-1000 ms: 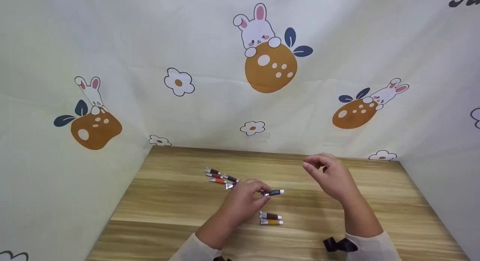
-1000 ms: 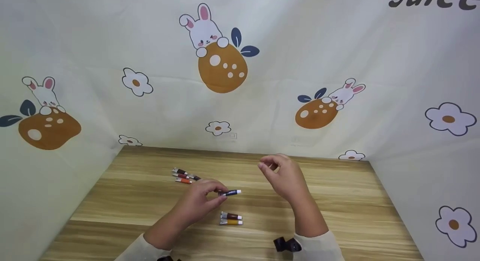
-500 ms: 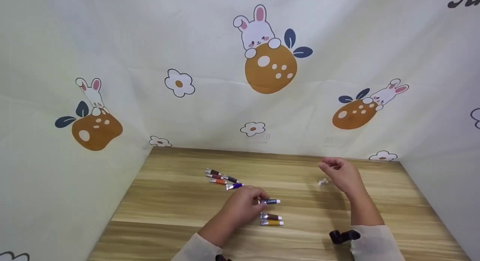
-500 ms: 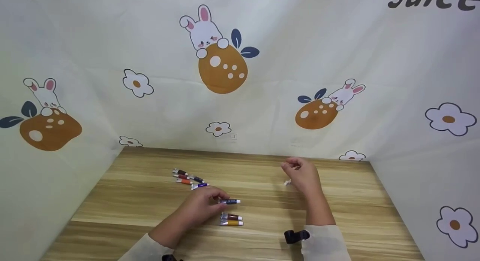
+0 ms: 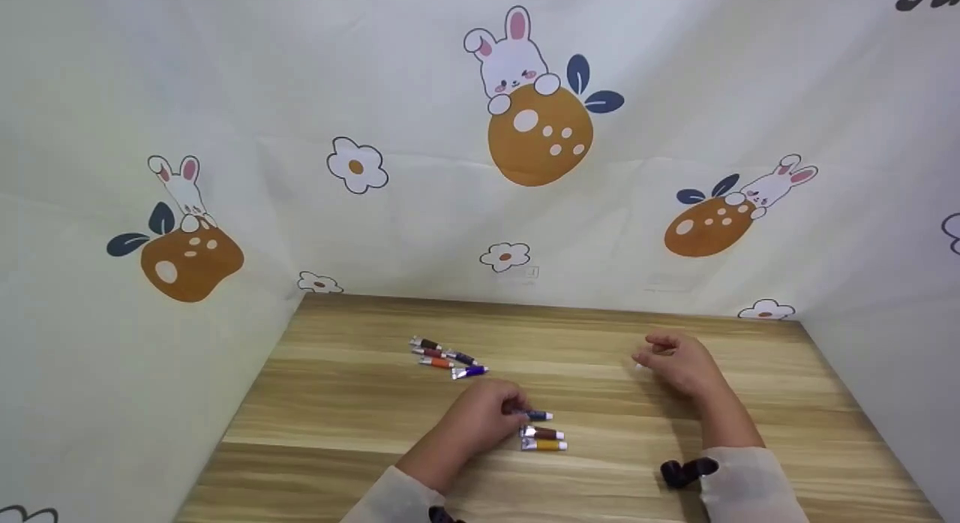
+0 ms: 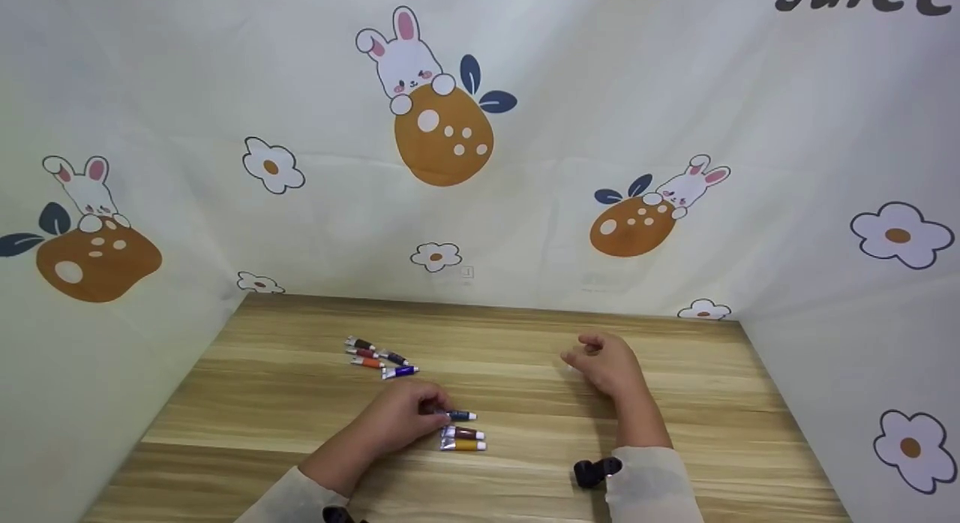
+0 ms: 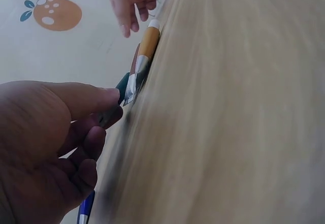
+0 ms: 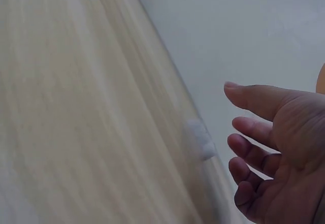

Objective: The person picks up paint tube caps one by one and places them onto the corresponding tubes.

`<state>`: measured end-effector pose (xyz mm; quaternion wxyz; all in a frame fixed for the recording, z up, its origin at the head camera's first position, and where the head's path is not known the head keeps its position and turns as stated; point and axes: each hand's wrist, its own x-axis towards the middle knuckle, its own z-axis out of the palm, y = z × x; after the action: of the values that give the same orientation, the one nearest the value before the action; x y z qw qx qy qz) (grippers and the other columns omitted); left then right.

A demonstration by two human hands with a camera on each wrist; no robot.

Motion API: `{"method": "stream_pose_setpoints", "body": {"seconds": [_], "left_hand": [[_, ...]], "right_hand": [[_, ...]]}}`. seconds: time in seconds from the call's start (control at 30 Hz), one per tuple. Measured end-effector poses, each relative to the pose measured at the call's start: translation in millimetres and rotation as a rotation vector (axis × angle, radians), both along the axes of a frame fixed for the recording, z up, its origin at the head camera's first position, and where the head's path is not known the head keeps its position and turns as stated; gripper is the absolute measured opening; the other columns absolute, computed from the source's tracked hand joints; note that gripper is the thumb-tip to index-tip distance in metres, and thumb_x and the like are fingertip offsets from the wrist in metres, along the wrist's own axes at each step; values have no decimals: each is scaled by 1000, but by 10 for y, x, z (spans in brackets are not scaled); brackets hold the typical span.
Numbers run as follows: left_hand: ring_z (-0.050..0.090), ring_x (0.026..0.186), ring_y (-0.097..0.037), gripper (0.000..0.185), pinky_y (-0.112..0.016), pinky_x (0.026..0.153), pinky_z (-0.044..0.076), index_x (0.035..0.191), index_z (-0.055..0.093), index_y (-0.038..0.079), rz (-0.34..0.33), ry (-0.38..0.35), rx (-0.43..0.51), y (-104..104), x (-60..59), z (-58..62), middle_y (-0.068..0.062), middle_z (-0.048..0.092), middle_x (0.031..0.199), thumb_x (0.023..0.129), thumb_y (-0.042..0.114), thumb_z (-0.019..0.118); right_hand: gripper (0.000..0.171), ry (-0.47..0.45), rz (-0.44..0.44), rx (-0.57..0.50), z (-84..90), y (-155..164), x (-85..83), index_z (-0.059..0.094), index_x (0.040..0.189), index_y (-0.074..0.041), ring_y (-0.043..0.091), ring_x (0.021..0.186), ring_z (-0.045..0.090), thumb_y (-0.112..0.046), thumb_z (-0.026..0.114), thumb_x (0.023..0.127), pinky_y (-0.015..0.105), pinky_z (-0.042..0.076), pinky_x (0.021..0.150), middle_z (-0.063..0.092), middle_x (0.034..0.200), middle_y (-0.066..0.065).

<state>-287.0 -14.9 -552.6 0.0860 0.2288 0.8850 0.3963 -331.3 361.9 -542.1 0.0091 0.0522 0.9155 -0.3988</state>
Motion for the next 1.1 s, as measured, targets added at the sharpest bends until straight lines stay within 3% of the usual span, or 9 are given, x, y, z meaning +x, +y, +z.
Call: {"method": "stream_pose_setpoints", "body": {"seconds": [0.17,0.27,0.47,0.7,0.87,1.1], "left_hand": [[60,79,-2,11,-24,74,52,94,79,23,17,-33,7,-7,-4,-18,14,70,86,91,13,83],[60,78,-3,13,-24,73,52,93,79,23,30,-44,12,-2,-8,-31,13,69,86,90,12,83],[58,79,-4,15,-23,72,50,92,80,24,33,-37,13,8,-10,-47,13,68,87,89,10,84],[58,82,-2,15,-24,75,50,95,81,23,20,-24,23,12,-2,-65,12,69,89,91,9,81],[59,81,-1,13,-22,76,52,95,81,20,11,-16,39,16,5,-74,9,72,90,92,7,79],[62,85,-1,14,-25,80,54,99,81,24,7,-69,27,-4,-21,-45,11,74,95,94,12,80]], "right_hand": [[74,-29,15,71,-76,28,-13,65,140,4,38,128,66,-50,82,93,50,54,107,70,136,25],[73,-39,23,92,-108,32,-17,65,140,3,38,127,66,-50,82,92,53,53,108,71,135,24],[67,-54,22,110,-110,33,-8,68,135,1,32,116,69,-45,86,90,50,55,101,73,126,21],[48,-39,-2,109,-117,60,-3,75,124,-2,26,107,69,-37,84,93,39,55,91,77,116,15],[42,-18,-1,141,-137,92,-2,78,119,-4,28,107,69,-39,81,96,41,55,92,78,115,14],[38,1,-4,147,-133,114,11,79,118,-3,32,108,70,-34,79,97,47,56,94,78,117,18]]}}
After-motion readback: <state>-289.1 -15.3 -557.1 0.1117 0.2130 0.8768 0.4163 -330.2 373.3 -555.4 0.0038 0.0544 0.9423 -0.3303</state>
